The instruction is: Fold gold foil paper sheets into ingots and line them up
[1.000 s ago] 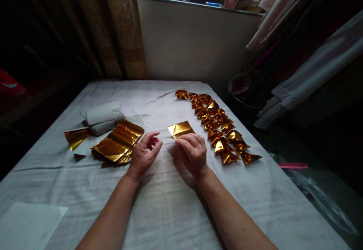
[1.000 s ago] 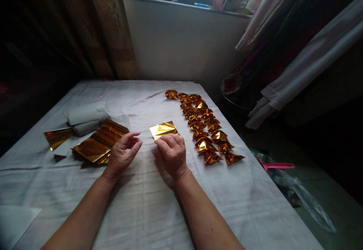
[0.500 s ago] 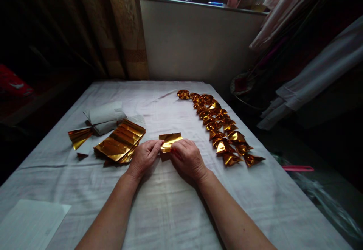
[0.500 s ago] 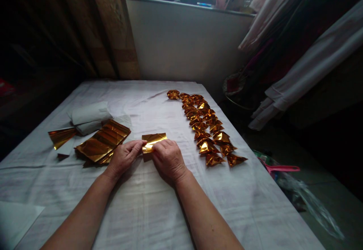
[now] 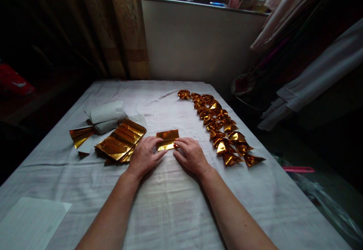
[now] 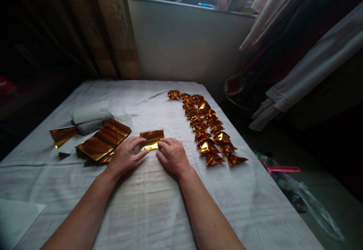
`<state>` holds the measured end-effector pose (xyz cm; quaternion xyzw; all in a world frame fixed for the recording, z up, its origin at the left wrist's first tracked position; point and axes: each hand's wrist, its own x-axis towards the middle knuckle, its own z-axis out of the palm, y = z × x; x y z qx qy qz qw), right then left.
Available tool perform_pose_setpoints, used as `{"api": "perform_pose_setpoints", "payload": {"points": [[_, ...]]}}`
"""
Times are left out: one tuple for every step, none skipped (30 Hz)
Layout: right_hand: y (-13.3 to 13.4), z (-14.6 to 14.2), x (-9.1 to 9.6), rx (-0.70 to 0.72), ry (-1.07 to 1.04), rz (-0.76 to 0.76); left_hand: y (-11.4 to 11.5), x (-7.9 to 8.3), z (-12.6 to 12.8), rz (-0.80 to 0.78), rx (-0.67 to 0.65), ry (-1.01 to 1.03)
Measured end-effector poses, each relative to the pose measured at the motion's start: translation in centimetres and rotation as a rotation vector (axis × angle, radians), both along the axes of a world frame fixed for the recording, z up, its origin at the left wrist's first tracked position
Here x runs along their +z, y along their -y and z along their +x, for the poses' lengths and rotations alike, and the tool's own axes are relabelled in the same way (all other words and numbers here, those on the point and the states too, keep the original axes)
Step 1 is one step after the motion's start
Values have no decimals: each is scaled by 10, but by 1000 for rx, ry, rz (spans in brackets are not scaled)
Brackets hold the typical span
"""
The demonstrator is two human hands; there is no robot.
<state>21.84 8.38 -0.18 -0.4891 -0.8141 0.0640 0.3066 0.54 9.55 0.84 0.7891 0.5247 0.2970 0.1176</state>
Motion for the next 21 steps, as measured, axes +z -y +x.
{"api": "perform_pose_setpoints", "payload": {"points": [[0,0,0,-3,2,-8,1,0,1,9,-6,-26],[0,0,0,-6,1,-13,1,-1,1,16,-8,-48],[-1,0,-1,-9,-2,-16,1,-1,2,22,-5,-67],[-1,0,-1,-11,-7,-18,1,-2,2,27,0,-81],[-1,0,-1,-12,-11,-18,1,-4,2,31,6,-89],[-1,0,-1,-13,-15,-18,1,-5,3,34,11,-93],[-1,0,-1,-15,-17,-18,1,-6,3,36,11,-93],[-1,0,-1,-16,-17,-20,0,-7,3,39,9,-90],[-2,0,-1,-16,-17,-23,0,-8,3,43,6,-85],[-2,0,-2,-15,-18,-26,-1,-9,3,47,3,-79],[-2,0,-2,-16,-19,-28,-1,-10,2,52,3,-72],[-2,-1,-2,-18,-21,-30,-2,-10,2,57,4,-64],[-2,-1,-2,-20,-21,-31,-2,-11,1,61,5,-54],[-1,-1,-2,-22,-20,-31,-2,-11,1,61,6,-42],[-1,-1,-2,-23,-20,-29,-3,-11,0,57,5,-26],[-1,-1,-2,-23,-20,-26,-3,-10,0,49,4,-6],[-1,-1,-2,-22,-19,-21,-3,-9,-1,34,2,16],[-1,-1,-1,-21,-19,-16,-4,-8,-1,12,1,40],[-1,-2,-1,-18,-18,-11,-4,-7,-1,-14,-1,64],[-1,-2,-1,-15,-16,-6,-4,-5,-2,-44,-1,85],[-1,-2,-1,-10,-13,1,-4,-4,-2,-75,-1,103]]}}
